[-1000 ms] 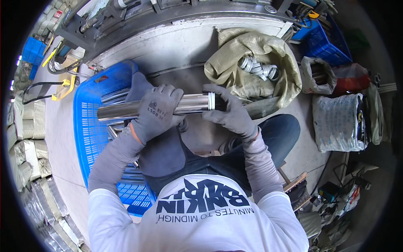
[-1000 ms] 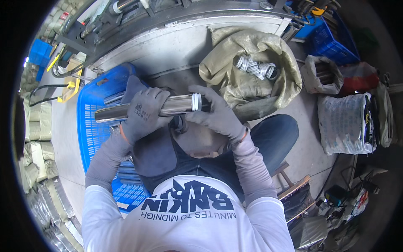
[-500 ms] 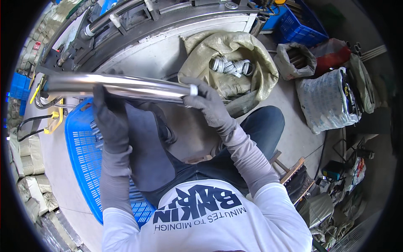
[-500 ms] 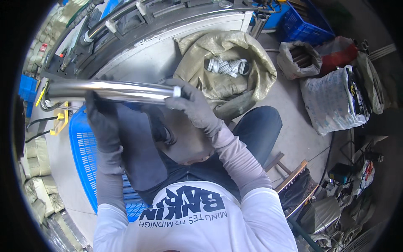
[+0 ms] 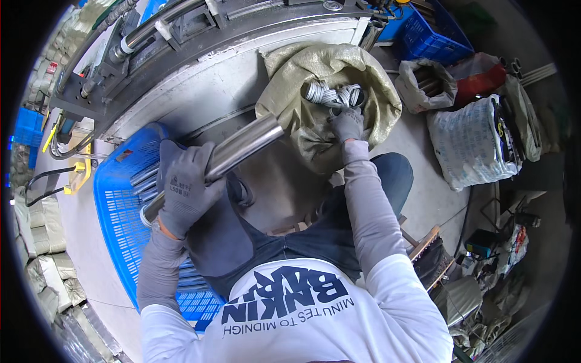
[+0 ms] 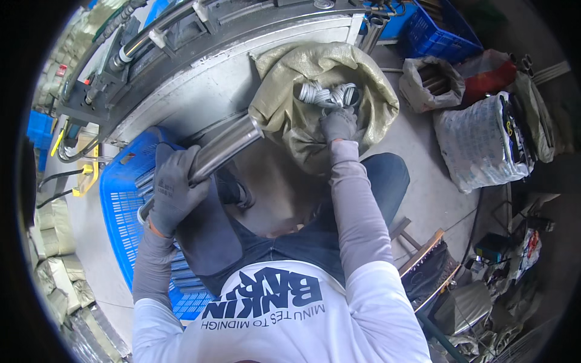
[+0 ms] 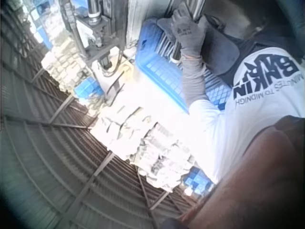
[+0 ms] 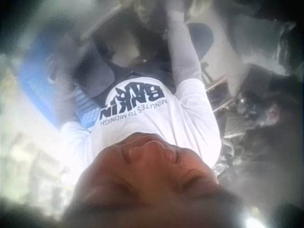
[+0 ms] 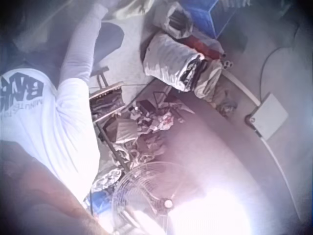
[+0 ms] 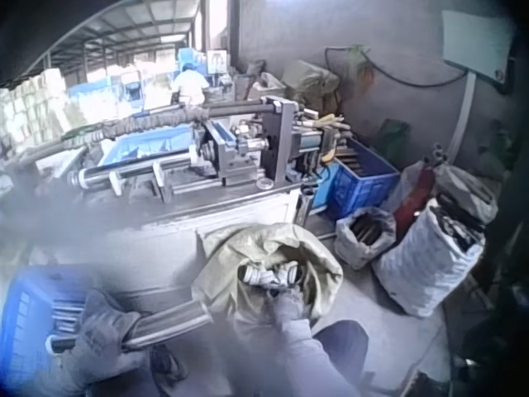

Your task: The recorder is assembling metal pipes with circular connectors and placing them onto a conveyor machine in an industrial setting.

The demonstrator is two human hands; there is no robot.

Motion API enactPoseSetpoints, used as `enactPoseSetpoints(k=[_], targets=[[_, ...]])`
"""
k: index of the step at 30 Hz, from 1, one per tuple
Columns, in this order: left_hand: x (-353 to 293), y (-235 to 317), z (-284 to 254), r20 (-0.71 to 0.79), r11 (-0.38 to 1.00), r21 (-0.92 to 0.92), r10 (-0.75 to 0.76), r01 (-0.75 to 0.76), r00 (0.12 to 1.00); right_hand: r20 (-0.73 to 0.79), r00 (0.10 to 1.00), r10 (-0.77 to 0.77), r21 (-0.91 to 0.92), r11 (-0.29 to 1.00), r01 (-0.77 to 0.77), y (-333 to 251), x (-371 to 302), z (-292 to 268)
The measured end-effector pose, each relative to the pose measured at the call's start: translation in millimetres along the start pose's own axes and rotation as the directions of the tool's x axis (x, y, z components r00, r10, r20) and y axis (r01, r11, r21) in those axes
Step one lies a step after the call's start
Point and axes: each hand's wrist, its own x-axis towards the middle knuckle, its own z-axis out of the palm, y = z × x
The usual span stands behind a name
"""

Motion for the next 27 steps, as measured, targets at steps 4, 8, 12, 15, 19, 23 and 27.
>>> enactPoseSetpoints(k=[4,8,12,15,19,23,27], targets=[[-12.7,-8.0,14.2,0.005,0.999,0.043,-0.021,0.021,1.0,-0.077,0.97,-0.231,0.399,0.884,0.243,6.0,-14.7,-20.1],[-12.2,-9.2,9.3,-0.061,0.999,-0.044,-0.033,0.031,0.998,0.326,0.849,-0.416,0.937,0.022,-0.349,-21.7,-59.9,-91.8],[-14.2,-7.6,1.5,-0.092,0.994,-0.106,0.021,-0.03,0.996,0.206,0.747,-0.632,0.92,-0.135,-0.367,-36.2,-99.1,-101.8],[-17.1,-8.7,0.0,-0.051,0.995,-0.092,0.023,-0.028,0.998,-0.109,0.705,-0.7,0.968,0.087,0.236,-54.9,-117.1,-123.5],[-17.8,-6.7,2.9,-0.079,0.995,-0.086,0.049,-0.055,0.996,0.113,0.642,-0.758,0.978,0.197,0.061,-60.7,-120.4,-130.9],[-19.3,-7.6,3.6,-0.03,0.996,-0.07,0.053,-0.055,0.998,0.291,0.601,-0.745,0.957,0.219,-0.192,-57.2,-121.1,-137.7],[-20.4,-9.4,7.6,0.004,0.997,-0.039,0.065,-0.065,0.998,0.181,0.554,-0.813,0.975,0.223,0.009,-53.4,-119.2,-141.2]])
